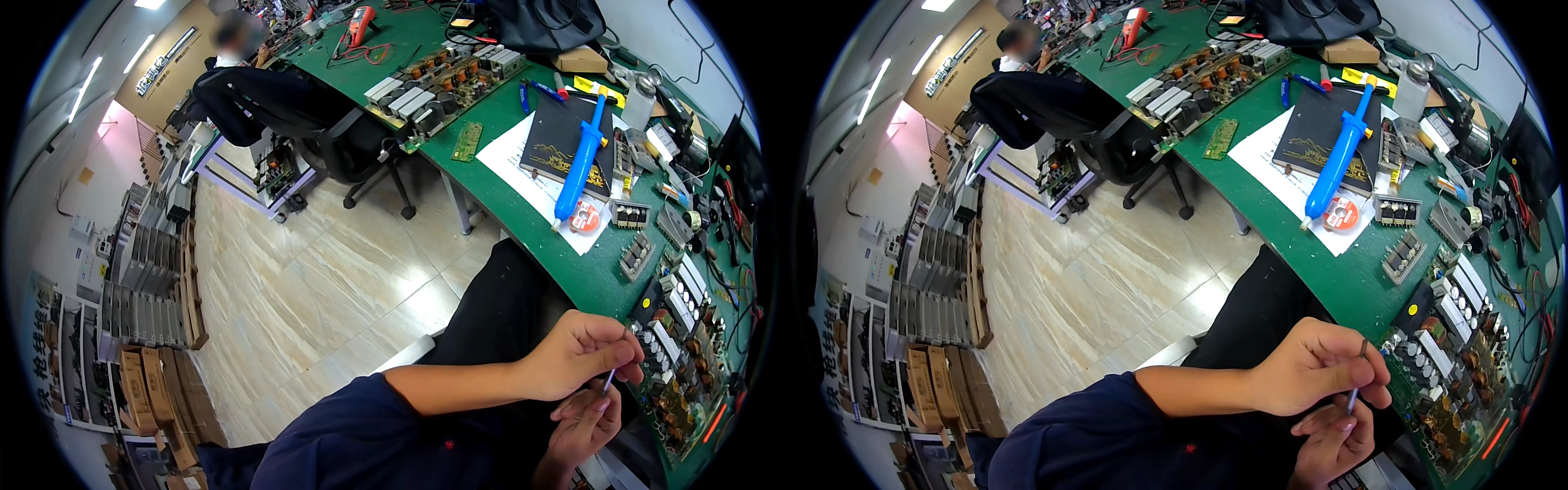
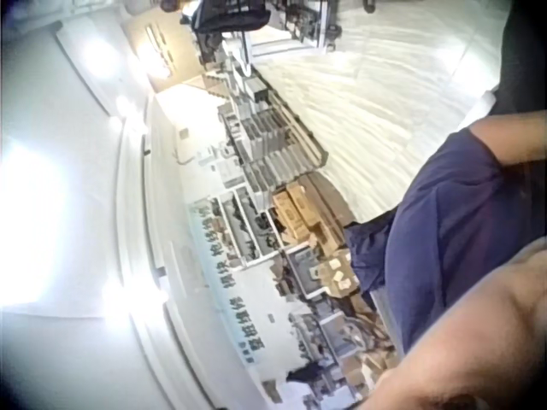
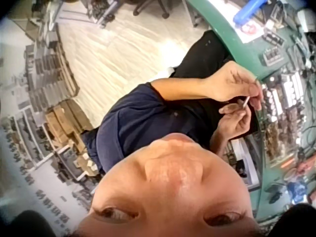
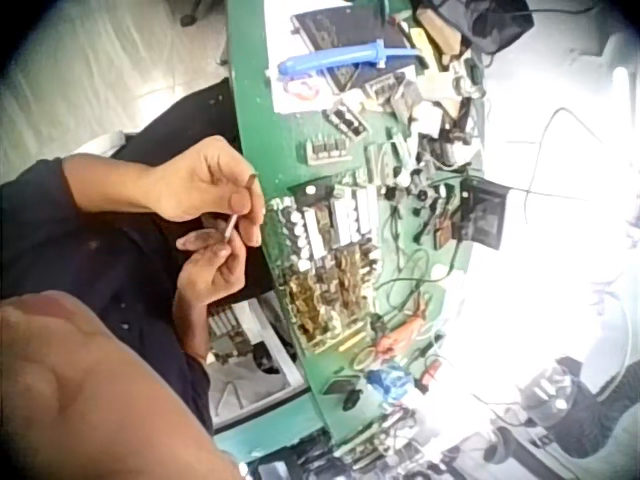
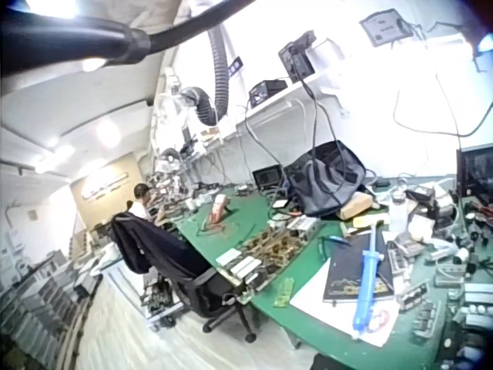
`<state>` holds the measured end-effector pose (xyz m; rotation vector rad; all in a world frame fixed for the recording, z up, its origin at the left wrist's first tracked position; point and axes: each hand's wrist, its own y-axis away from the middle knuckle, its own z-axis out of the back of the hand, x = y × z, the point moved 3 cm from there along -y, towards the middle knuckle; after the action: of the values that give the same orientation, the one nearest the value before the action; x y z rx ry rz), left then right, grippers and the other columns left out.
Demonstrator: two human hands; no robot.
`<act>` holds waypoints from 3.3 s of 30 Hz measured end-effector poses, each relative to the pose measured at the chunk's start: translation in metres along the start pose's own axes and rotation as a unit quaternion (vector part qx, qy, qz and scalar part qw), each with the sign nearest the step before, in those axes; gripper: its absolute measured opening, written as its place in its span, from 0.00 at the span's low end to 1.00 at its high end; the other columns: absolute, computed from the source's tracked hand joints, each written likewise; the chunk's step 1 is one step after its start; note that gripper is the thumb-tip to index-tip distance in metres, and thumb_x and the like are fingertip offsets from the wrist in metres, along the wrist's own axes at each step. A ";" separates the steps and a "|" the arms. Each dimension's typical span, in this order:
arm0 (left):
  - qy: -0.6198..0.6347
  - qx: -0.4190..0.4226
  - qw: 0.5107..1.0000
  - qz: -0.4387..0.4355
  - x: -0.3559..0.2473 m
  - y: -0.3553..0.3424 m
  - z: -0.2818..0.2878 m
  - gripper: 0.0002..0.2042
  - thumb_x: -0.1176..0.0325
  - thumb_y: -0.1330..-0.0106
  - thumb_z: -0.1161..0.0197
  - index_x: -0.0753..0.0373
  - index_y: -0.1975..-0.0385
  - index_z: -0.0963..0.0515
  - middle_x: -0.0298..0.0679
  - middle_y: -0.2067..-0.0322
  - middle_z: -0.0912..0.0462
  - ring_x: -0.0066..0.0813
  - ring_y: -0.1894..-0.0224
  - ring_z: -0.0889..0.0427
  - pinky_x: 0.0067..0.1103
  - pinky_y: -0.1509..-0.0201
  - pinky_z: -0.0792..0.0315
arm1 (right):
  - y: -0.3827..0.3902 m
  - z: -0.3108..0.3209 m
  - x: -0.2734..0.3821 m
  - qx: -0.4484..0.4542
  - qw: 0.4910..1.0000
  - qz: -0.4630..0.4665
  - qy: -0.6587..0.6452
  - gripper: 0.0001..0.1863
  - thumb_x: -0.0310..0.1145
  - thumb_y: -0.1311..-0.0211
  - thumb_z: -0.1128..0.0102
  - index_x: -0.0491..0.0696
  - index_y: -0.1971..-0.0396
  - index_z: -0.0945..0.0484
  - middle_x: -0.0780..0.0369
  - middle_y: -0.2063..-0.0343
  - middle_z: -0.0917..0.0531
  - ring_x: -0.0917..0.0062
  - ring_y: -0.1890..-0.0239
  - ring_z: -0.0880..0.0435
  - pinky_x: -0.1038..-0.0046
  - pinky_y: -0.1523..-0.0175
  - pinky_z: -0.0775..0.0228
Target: The person uses a tool to work on components on a circuit board, flips the board over to see the underside, and then picks up a soldering iron.
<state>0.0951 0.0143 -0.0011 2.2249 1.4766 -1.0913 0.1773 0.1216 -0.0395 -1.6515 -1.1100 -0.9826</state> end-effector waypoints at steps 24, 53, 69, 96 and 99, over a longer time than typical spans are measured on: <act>-0.102 -0.044 0.992 0.051 -0.008 0.009 0.038 0.09 0.72 0.26 0.41 0.73 0.58 0.19 0.47 0.63 0.12 0.18 0.69 0.16 0.15 0.67 0.23 | -0.017 0.005 -0.027 0.075 0.971 0.040 0.222 0.19 0.39 0.24 0.49 0.35 0.64 0.21 0.64 0.87 0.24 0.84 0.85 0.26 0.83 0.77 0.38; -0.131 0.027 0.991 0.008 0.020 0.006 -0.002 0.12 0.64 0.31 0.33 0.69 0.63 0.17 0.43 0.62 0.17 0.27 0.64 0.18 0.20 0.60 0.26 | -0.007 0.031 0.037 0.083 0.916 0.296 0.259 0.24 0.30 0.32 0.43 0.46 0.38 0.35 0.59 0.63 0.22 0.73 0.70 0.22 0.72 0.65 0.28; -0.564 0.020 0.790 -0.238 0.018 -0.042 0.015 0.17 0.75 0.48 0.24 0.69 0.57 0.18 0.47 0.59 0.18 0.36 0.57 0.19 0.25 0.51 0.26 | -0.102 0.054 0.120 0.040 0.892 0.093 0.441 0.18 0.39 0.21 0.55 0.37 0.56 0.24 0.63 0.72 0.24 0.86 0.72 0.27 0.85 0.68 0.37; -0.588 0.010 0.769 -0.250 0.026 -0.046 0.017 0.13 0.74 0.47 0.26 0.65 0.61 0.17 0.43 0.62 0.17 0.36 0.62 0.20 0.25 0.57 0.28 | -0.125 0.057 0.115 0.108 0.862 0.032 0.495 0.11 0.28 0.30 0.51 0.37 0.60 0.22 0.60 0.63 0.19 0.86 0.70 0.26 0.84 0.64 0.35; -0.592 0.008 0.768 -0.244 0.026 -0.046 0.018 0.13 0.74 0.47 0.26 0.65 0.61 0.17 0.43 0.62 0.17 0.36 0.62 0.20 0.25 0.57 0.28 | -0.127 0.054 0.113 0.117 0.865 0.029 0.488 0.10 0.27 0.31 0.51 0.36 0.61 0.22 0.60 0.63 0.19 0.86 0.70 0.26 0.83 0.64 0.35</act>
<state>0.0525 0.0425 -0.0236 0.6443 1.3198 -2.0595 0.0957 0.2262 0.0803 -0.7685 -0.4403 -1.3457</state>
